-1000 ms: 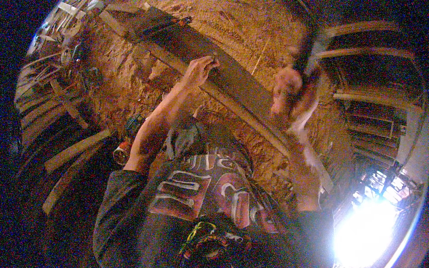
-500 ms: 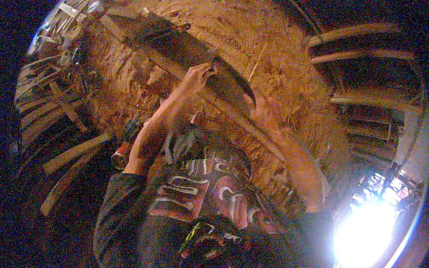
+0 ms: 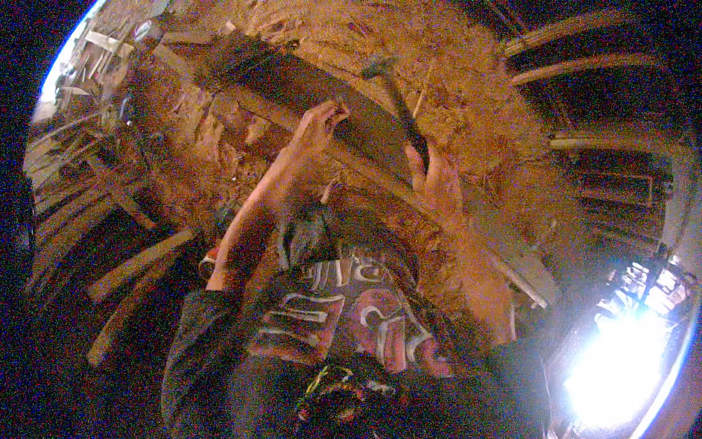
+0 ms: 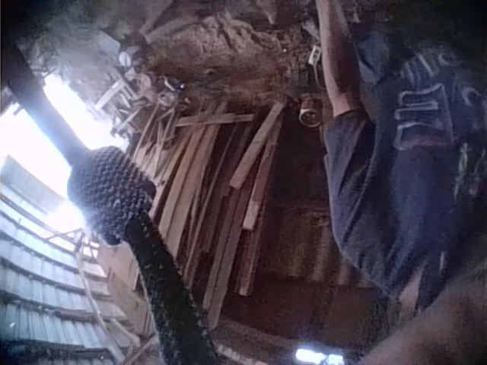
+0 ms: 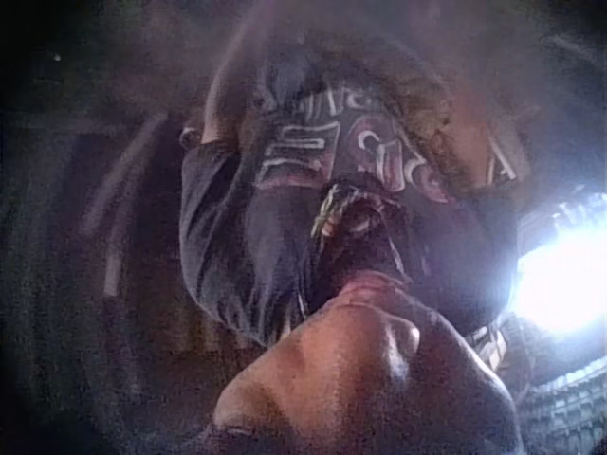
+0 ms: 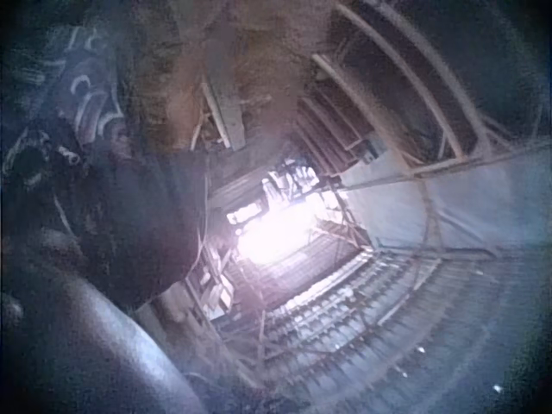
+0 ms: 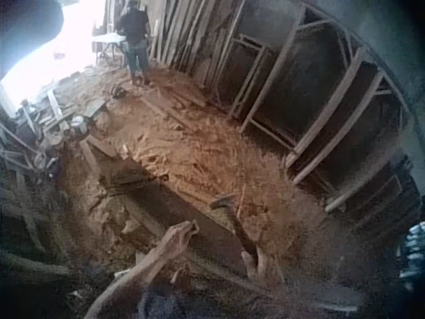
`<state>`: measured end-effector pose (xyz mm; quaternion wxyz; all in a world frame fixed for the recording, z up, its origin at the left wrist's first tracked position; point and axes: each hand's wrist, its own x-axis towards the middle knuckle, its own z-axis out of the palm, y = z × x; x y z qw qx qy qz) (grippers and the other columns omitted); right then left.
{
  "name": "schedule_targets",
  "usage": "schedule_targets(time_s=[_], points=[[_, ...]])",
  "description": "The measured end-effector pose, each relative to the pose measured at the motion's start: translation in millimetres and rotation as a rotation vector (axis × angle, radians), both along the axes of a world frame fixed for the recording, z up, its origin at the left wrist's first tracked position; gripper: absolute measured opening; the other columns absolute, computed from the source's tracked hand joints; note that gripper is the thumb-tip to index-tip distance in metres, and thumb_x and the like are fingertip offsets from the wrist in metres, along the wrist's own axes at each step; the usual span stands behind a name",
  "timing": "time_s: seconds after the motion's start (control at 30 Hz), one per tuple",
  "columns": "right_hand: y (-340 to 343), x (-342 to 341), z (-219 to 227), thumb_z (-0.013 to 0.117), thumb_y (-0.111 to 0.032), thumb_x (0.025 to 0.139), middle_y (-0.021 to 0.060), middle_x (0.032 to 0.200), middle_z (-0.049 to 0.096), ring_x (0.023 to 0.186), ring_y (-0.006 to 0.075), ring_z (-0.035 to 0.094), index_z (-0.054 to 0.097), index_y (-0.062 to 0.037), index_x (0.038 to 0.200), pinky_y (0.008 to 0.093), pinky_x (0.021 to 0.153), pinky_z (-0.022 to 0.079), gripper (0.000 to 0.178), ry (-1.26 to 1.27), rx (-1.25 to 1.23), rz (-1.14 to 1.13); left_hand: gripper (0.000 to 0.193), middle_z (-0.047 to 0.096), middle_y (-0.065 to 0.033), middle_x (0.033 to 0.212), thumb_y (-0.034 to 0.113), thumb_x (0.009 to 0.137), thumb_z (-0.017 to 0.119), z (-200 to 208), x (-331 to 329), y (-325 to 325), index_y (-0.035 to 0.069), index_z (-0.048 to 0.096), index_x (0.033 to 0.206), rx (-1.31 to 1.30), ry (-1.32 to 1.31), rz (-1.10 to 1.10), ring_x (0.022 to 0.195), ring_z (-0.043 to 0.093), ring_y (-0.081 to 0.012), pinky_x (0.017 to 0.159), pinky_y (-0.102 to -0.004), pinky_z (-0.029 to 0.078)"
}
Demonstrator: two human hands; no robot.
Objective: The person hammers nails into a curved wooden plank using a hammer. They repeatedly position nails and strike them to secure the plank to a wooden structure.
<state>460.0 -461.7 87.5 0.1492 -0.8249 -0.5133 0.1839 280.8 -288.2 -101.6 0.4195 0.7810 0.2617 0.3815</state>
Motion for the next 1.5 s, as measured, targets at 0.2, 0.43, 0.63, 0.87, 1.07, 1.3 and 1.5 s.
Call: schedule_targets(time_s=[0.2, 0.43, 0.63, 0.87, 1.07, 1.3, 1.5], points=[[-43.9, 43.0, -108.5, 0.055, -0.056, 0.091, 0.0265, 0.114, 0.061, 0.11, 0.0455, 0.054, 0.056, 0.0027, 0.121, 0.0504, 0.103, 0.037, 0.066, 0.086, -0.001, -0.275, 0.017, 0.064, -0.0158, 0.089, 0.015, 0.088, 0.067, 72.4, 13.1, -24.3, 0.003, 0.062, 0.098, 0.069, 0.069, 0.361, 0.081, 0.065, -0.0355, 0.069, -0.0412, 0.051], [-41.8, 45.0, -174.7, 0.07, -0.055, 0.08, 0.0231, 0.134, 0.05, 0.13, 0.0403, 0.039, 0.06, -0.0002, 0.106, 0.0517, 0.113, 0.023, 0.062, -0.28, 0.33, -0.321, 0.011, 0.063, -0.0202, 0.085, 0.009, 0.09, 0.062, 96.7, 17.4, -30.4, -0.002, 0.062, 0.09, 0.123, 0.365, 0.441, 0.08, 0.061, -0.0417, 0.069, -0.0456, 0.048], [-46.0, 41.3, -168.5, 0.07, -0.066, 0.072, 0.0149, 0.14, 0.047, 0.133, 0.0373, 0.037, 0.052, -0.0023, 0.125, 0.056, 0.114, 0.018, 0.084, -0.203, 0.188, -0.384, 0.009, 0.063, -0.0181, 0.08, 0.005, 0.089, 0.059, 108.6, 17.8, -28.1, -0.002, 0.059, 0.085, 0.013, 0.404, 0.394, 0.07, 0.064, -0.0366, 0.064, -0.0445, 0.047], [-43.0, 45.8, -163.1, 0.074, -0.063, 0.071, 0.0152, 0.123, 0.055, 0.124, 0.0372, 0.044, 0.063, -0.0051, 0.098, 0.0554, 0.111, 0.024, 0.065, -0.263, 0.305, -0.393, 0.021, 0.065, -0.0168, 0.07, 0.016, 0.094, 0.059, 99.3, 36.6, 22.1, -0.002, 0.061, 0.082, -0.201, 0.55, 0.449, 0.07, 0.068, -0.0303, 0.062, -0.0413, 0.051], [-38.7, 43.3, -170.2, 0.074, -0.063, 0.07, 0.0151, 0.12, 0.056, 0.122, 0.0376, 0.045, 0.064, -0.0073, 0.085, 0.0541, 0.109, 0.028, 0.059, -0.293, 0.163, -0.387, 0.026, 0.067, -0.0196, 0.075, 0.024, 0.096, 0.059, 81.9, 63.5, 23.5, -0.001, 0.066, 0.1, -0.261, 0.628, 0.144, 0.067, 0.07, -0.03, 0.065, -0.0398, 0.053], [-41.7, 42.0, -163.9, 0.074, -0.062, 0.069, 0.0181, 0.125, 0.054, 0.126, 0.0386, 0.042, 0.061, -0.0045, 0.094, 0.0542, 0.11, 0.026, 0.064, -0.231, 0.198, -0.438, 0.022, 0.065, -0.0186, 0.098, 0.016, 0.094, 0.058, 63.6, 4.8, 42.8, 0.002, 0.064, 0.11, 0.225, 0.549, 0.331, 0.087, 0.064, -0.0404, 0.069, -0.0434, 0.051], [-45.7, 48.3, -156.3, 0.069, -0.072, 0.067, 0.0238, 0.131, 0.052, 0.13, 0.0422, 0.039, 0.061, -0.0002, 0.116, 0.0558, 0.113, 0.021, 0.087, -0.126, 0.067, -0.445, 0.034, 0.058, -0.0135, 0.105, 0.031, 0.09, 0.065, 83.2, 12.7, 19.4, 0.012, 0.063, 0.119, 0.259, 0.72, -0.181, 0.088, 0.064, -0.0375, 0.07, -0.0435, 0.055]])
